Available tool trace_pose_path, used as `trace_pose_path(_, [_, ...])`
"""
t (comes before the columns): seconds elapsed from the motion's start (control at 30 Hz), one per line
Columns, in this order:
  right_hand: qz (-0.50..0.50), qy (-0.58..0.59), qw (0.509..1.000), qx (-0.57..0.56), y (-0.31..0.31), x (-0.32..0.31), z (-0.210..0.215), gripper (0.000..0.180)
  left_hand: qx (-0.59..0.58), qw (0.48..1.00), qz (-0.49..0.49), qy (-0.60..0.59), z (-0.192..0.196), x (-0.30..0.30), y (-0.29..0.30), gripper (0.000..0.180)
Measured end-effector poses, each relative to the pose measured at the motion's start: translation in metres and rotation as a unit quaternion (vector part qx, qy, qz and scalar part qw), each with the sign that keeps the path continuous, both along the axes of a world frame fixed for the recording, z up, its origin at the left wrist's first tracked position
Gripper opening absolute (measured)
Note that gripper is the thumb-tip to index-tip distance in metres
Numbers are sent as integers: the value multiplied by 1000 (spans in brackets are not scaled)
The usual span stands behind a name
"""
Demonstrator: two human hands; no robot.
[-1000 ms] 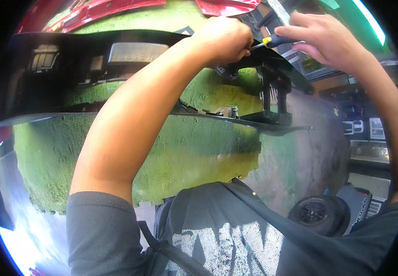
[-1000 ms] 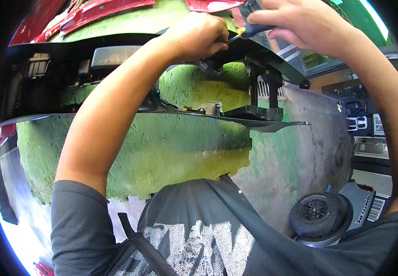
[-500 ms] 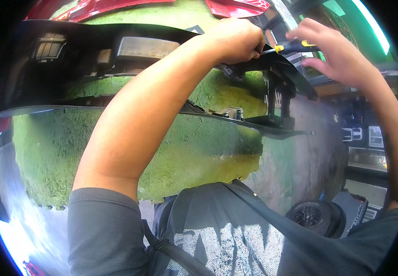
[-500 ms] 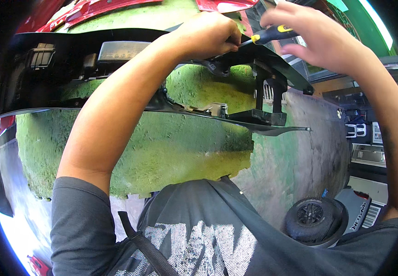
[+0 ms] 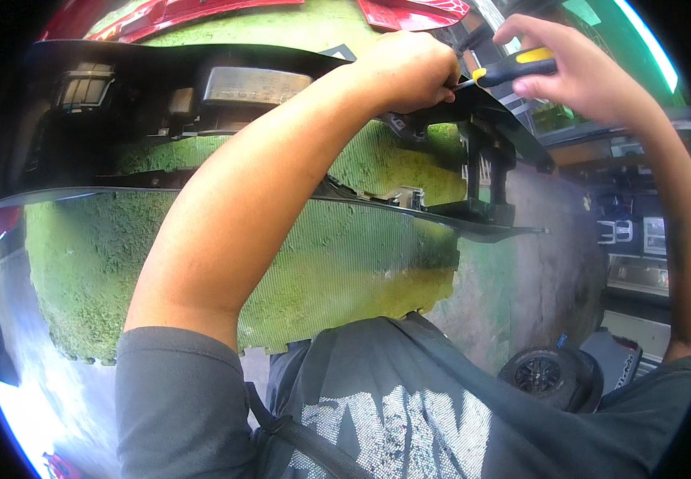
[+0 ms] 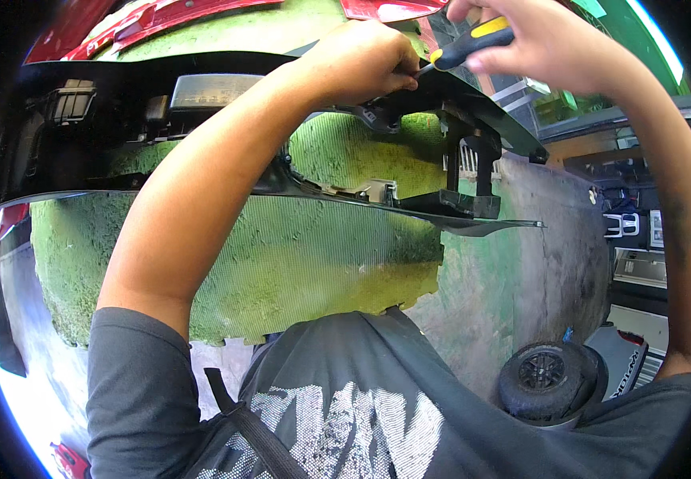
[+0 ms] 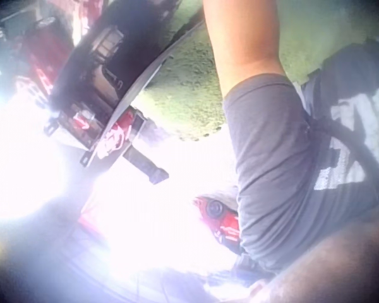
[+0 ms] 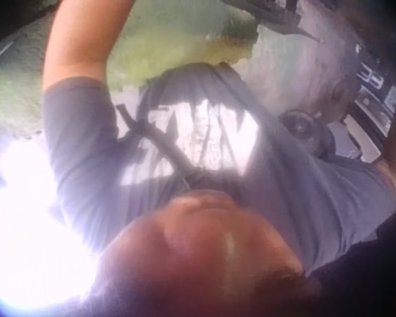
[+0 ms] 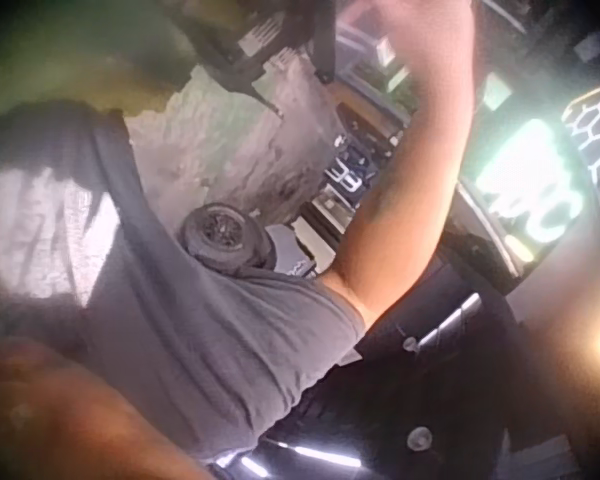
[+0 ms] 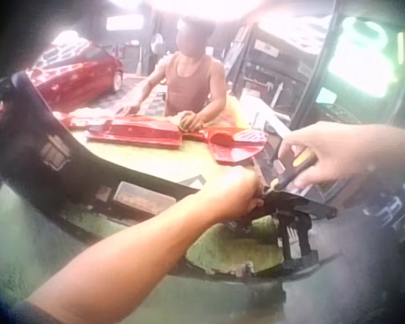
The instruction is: The person uses a screwdriver to pry and adjust clips on the inner side of a black car bumper. They repeatedly insert the tool into small slots, lever the plastic, and reposition the bumper while working on a green mat in a garage.
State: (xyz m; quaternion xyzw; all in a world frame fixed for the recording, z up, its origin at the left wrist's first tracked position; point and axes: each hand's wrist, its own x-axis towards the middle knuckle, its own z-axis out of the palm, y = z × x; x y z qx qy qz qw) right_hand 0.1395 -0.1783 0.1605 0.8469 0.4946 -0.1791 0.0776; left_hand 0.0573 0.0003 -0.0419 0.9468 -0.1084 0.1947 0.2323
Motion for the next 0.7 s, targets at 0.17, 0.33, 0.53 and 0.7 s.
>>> trace_pose_path(0.17, [171, -118, 976, 65, -35, 15, -2, 29, 22, 1000, -14, -13, 2, 3, -8, 25])
trace_pose_path(0.33, [-292, -10, 956, 1, 27, -23, 7, 47, 36, 999, -3, 6, 7, -2, -4, 29])
trace_pose_path(0.53, [189, -144, 966, 104, -33, 11, 9, 39, 35, 999, -3, 0, 11, -2, -7, 32])
trace_pose_path(0.7, [62, -114, 989, 71, -30, 20, -2, 34, 39, 999, 10, 4, 2, 2, -10, 29])
